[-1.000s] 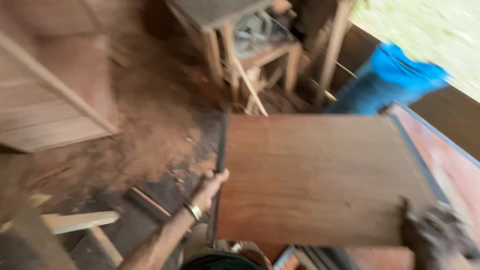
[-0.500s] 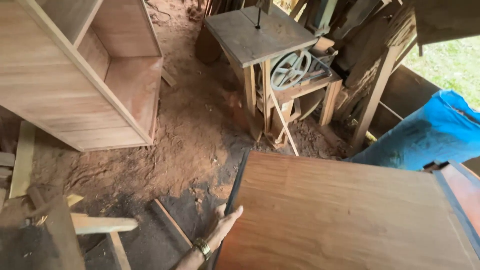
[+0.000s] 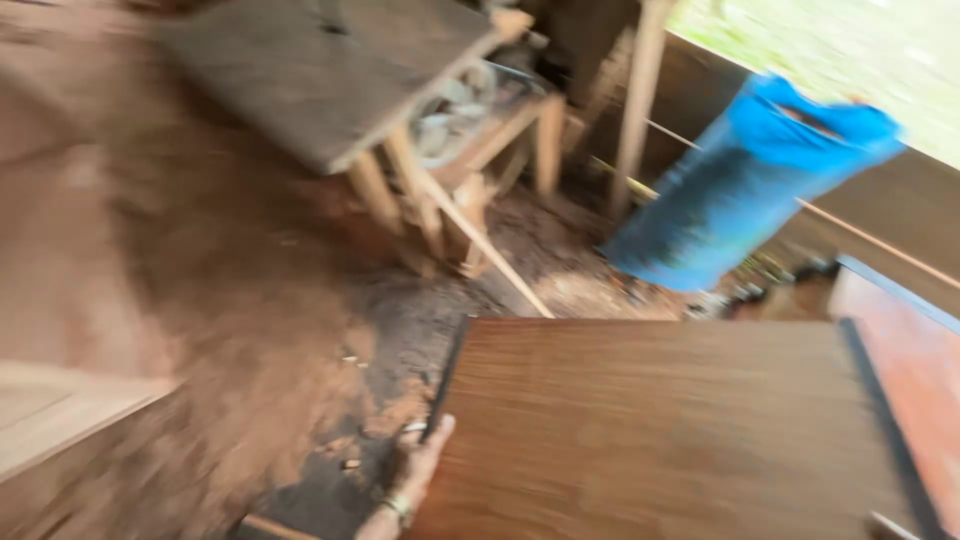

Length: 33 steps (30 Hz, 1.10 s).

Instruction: Marking lines on wooden panels using a try square and a pen to prepare for cutting or assembly.

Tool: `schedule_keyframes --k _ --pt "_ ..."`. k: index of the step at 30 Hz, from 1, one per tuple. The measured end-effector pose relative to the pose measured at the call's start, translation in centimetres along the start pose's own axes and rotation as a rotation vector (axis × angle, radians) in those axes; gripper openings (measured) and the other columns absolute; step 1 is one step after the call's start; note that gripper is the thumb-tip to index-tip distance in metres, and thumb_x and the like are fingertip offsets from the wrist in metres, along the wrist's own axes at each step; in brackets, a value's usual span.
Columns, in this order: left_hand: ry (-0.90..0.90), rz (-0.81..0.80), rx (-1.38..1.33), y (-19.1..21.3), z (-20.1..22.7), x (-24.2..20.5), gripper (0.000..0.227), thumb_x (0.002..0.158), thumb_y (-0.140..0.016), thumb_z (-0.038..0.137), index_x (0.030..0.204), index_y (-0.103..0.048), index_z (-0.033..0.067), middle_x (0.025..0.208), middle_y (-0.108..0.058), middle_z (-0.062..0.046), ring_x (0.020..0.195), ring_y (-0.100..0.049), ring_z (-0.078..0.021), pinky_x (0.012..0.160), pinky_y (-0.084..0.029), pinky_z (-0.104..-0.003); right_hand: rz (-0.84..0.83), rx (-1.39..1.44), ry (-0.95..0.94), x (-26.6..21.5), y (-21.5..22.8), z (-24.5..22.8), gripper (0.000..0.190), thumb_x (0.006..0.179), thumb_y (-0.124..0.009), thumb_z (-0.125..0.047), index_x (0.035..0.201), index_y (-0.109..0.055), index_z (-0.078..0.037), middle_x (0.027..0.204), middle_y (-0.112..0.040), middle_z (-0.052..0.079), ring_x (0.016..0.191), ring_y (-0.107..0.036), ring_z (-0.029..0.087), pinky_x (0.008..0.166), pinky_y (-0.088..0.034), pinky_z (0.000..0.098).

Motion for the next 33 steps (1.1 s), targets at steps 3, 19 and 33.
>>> schedule_keyframes --k 3,19,33 --pt "0.236 -0.086 0.141 0.5 -8.6 9.6 0.058 0.085 -0.077 0.057 0.073 -0.072 0.0008 0.068 -0.058 -0.006 0.068 -0.052 -0.0169 0.064 -0.045 -0.041 0.193 0.014 -0.189 0.0 0.1 -3.5 0.047 0.076 -0.084 -0.025 0.112 -0.073 0.001 0.086 -0.077 0.013 0.071 -0.069 0.022 0.063 -0.055 0.0384" --pt "0.164 -0.576 0.722 -8.3 -20.4 28.4 0.074 0.084 -0.063 0.074 0.126 -0.074 0.0143 0.117 -0.075 -0.017 0.113 -0.069 -0.033 0.099 -0.051 -0.044 0.359 -0.159 -0.284 20.9 -17.9 -14.0 0.039 0.078 -0.082 -0.026 0.106 -0.071 -0.001 0.079 -0.075 0.008 0.066 -0.072 0.016 0.06 -0.063 0.0343" --pt "0.263 -0.497 0.721 18.7 -30.0 21.4 0.039 0.095 -0.066 0.035 0.124 -0.072 0.0104 0.109 -0.071 -0.009 0.101 -0.066 -0.0159 0.094 -0.049 -0.025 0.691 -0.439 -0.108 31.8 -24.3 8.7 0.033 0.073 -0.083 -0.031 0.083 -0.064 -0.006 0.063 -0.066 0.014 0.057 -0.066 0.03 0.056 -0.054 0.0434"
Point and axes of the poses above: each hand's wrist, its own x-axis towards the middle knuckle, its own y-axis out of the back of the hand, z = x × y, the point moved 7 cm from there along x, towards the middle knuckle
